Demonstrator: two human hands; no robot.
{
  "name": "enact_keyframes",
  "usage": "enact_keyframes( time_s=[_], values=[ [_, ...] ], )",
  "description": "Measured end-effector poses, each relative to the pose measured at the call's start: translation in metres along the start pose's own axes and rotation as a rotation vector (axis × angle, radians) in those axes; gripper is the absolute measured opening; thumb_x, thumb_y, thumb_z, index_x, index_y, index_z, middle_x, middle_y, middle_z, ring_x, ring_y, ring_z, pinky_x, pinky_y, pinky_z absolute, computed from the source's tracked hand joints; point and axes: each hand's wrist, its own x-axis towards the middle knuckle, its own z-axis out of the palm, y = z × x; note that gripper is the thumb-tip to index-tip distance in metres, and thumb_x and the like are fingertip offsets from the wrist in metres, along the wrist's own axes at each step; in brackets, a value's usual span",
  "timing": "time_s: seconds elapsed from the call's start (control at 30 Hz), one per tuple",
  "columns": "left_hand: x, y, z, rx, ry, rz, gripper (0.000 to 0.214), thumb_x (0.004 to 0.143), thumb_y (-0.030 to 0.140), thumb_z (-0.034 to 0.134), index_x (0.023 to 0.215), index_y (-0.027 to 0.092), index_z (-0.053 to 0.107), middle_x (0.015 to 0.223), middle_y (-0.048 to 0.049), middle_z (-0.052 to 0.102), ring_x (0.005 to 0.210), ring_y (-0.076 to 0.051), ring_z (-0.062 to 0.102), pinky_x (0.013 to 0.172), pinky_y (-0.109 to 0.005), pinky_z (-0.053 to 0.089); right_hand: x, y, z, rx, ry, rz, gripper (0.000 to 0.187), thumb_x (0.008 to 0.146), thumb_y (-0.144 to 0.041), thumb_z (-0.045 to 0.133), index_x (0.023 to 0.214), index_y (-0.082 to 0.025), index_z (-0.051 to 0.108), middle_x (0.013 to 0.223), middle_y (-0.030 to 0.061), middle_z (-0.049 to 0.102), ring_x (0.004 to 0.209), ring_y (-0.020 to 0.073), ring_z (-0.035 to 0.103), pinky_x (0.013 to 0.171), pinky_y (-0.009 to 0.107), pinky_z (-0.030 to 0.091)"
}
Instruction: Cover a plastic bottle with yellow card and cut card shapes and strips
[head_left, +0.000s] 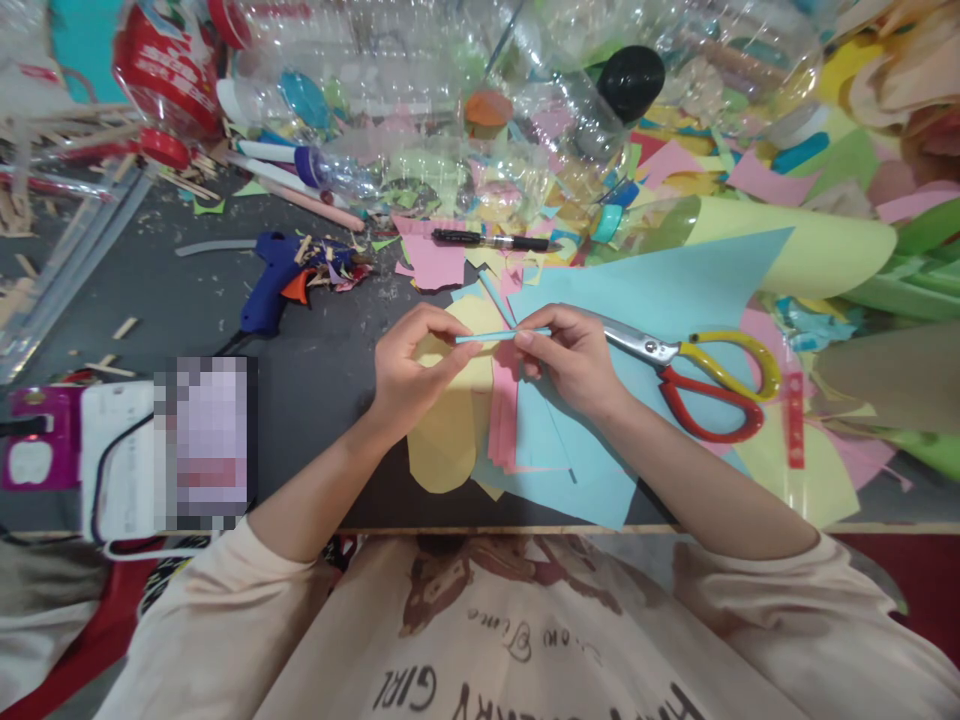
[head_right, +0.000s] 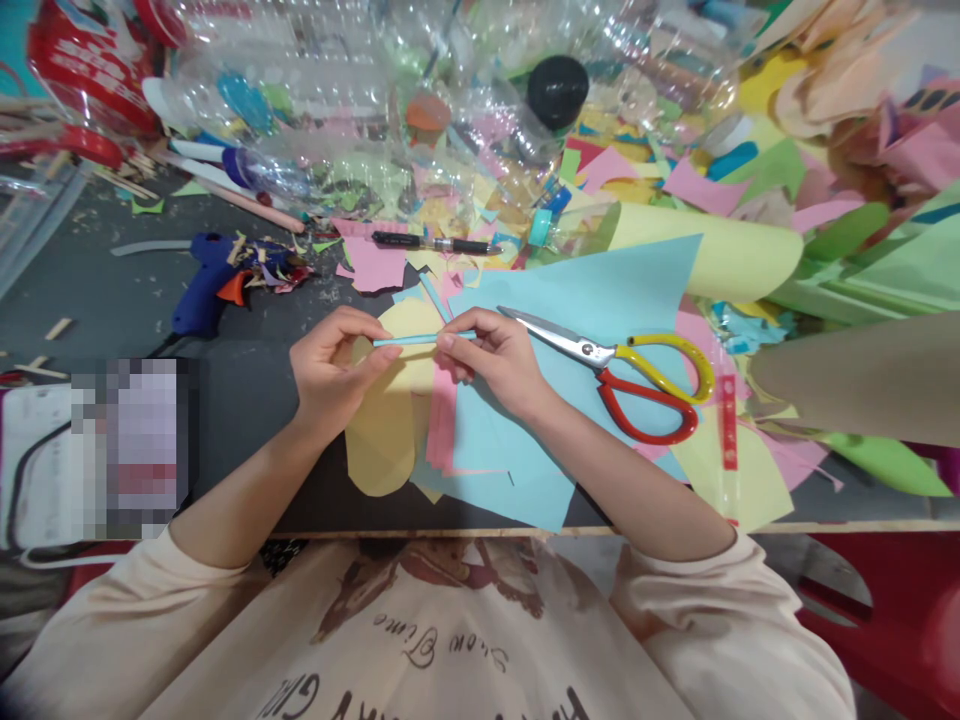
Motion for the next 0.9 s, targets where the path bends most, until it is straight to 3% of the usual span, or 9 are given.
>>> enact_keyframes(
  time_s=[0.27, 0.37, 0.5, 0.6, 0.9],
  values=[
    [-0.002, -0.007, 0.002, 0.009, 0.023, 0.057, 0.026, 0.084, 0.042, 0.076, 0.076, 0.022, 0.061, 0.074, 0.0023, 0.063, 0.070, -0.012, 0.061, 0.066, -0.027, 0.050, 0.000, 0.002, -0.001, -0.005, -0.002, -0.023, 0.035, 0.072, -0.049, 0.084, 0.070, -0.020, 0.065, 0.054, -0.0057, 0.061, 0.040, 0.0046, 0.050, 0.039, 0.018, 0.042],
    [-0.003, -0.009, 0.003, -0.055, 0.024, 0.008, 0.033, 0.081, 0.048, 0.077, 0.089, 0.024, 0.058, 0.083, 0.0011, 0.065, 0.079, -0.014, 0.065, 0.071, -0.028, 0.052, -0.001, 0.003, -0.001, -0.004, 0.001, -0.030, 0.033, 0.072, -0.047, 0.084, 0.071, -0.020, 0.065, 0.054, -0.0060, 0.061, 0.040, 0.0047, 0.051, 0.039, 0.018, 0.042],
    [-0.004, -0.004, 0.003, -0.124, -0.102, -0.095, 0.044, 0.082, 0.051, 0.076, 0.108, 0.025, 0.051, 0.092, 0.0001, 0.069, 0.089, -0.016, 0.071, 0.080, -0.031, 0.055, -0.003, 0.004, 0.001, -0.008, -0.003, -0.025, 0.033, 0.071, -0.046, 0.085, 0.071, -0.019, 0.067, 0.053, -0.0057, 0.061, 0.041, 0.0052, 0.052, 0.039, 0.019, 0.044],
    [-0.004, 0.001, 0.002, -0.109, -0.139, -0.125, 0.044, 0.082, 0.049, 0.076, 0.107, 0.024, 0.050, 0.085, 0.0019, 0.069, 0.085, -0.016, 0.073, 0.079, -0.031, 0.056, -0.003, 0.004, 0.002, -0.027, 0.013, -0.010, 0.036, 0.068, -0.050, 0.086, 0.070, -0.019, 0.068, 0.053, -0.0058, 0.061, 0.041, 0.0055, 0.052, 0.040, 0.020, 0.045],
    [-0.006, 0.000, 0.002, -0.049, -0.076, -0.160, 0.038, 0.081, 0.045, 0.076, 0.098, 0.024, 0.050, 0.076, 0.0036, 0.067, 0.077, -0.016, 0.073, 0.077, -0.031, 0.056, -0.002, 0.004, 0.001, -0.039, 0.007, -0.001, 0.035, 0.067, -0.049, 0.086, 0.068, -0.018, 0.069, 0.052, -0.0036, 0.064, 0.040, 0.0066, 0.052, 0.039, 0.021, 0.043]
  ],
)
